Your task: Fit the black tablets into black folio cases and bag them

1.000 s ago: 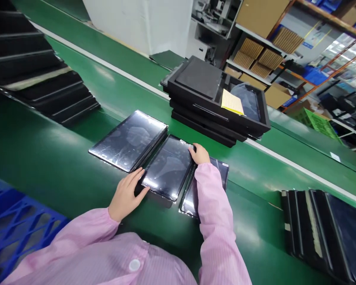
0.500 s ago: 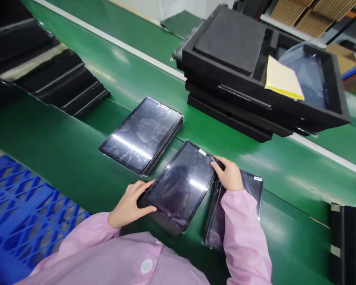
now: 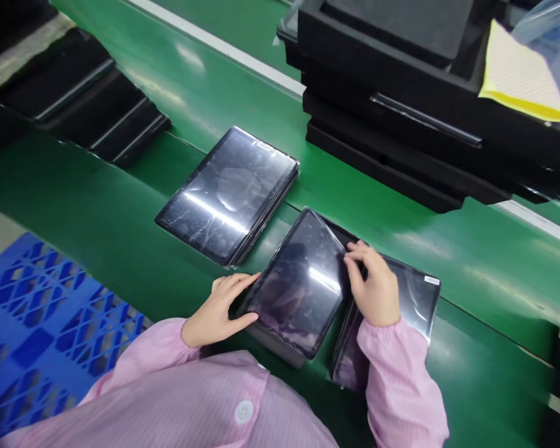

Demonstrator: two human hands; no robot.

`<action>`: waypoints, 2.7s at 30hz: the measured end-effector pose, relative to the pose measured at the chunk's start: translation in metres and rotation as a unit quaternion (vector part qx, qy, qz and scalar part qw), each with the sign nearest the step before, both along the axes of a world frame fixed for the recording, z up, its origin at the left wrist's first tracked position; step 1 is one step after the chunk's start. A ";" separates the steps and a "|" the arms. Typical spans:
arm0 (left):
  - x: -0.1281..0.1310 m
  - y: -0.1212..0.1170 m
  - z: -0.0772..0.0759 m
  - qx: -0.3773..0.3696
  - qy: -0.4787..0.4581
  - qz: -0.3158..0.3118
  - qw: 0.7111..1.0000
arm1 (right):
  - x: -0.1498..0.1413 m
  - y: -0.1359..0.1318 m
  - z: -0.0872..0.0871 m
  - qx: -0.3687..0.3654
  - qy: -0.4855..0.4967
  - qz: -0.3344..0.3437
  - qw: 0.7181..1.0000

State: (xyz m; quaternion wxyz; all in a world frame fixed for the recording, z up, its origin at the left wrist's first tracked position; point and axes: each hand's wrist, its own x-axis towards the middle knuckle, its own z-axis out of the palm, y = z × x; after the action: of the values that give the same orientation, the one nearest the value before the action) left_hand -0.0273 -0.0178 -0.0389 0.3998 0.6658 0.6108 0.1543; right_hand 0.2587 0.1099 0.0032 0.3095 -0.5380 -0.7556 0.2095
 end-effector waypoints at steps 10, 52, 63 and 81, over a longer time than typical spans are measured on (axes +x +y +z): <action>-0.003 0.002 0.000 -0.039 0.021 -0.032 0.998 | 0.075 -0.060 0.046 -0.367 0.243 0.217 0.871; 0.005 0.018 0.006 0.003 0.064 0.156 0.986 | -0.049 -0.112 0.011 -0.237 0.266 -0.051 0.933; 0.002 0.027 0.009 -0.016 0.021 0.109 0.994 | -0.023 -0.036 0.105 -0.156 0.131 0.055 0.977; -0.012 0.037 0.022 -0.095 -0.001 0.072 0.993 | -0.033 0.072 0.011 -0.455 0.396 -0.026 0.797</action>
State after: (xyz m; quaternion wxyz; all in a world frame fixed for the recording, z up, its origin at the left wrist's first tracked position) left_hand -0.0390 0.0189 -0.0173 0.4494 0.5792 0.6687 0.1245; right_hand 0.2255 0.1820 0.0145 0.3067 -0.5061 -0.3705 0.7159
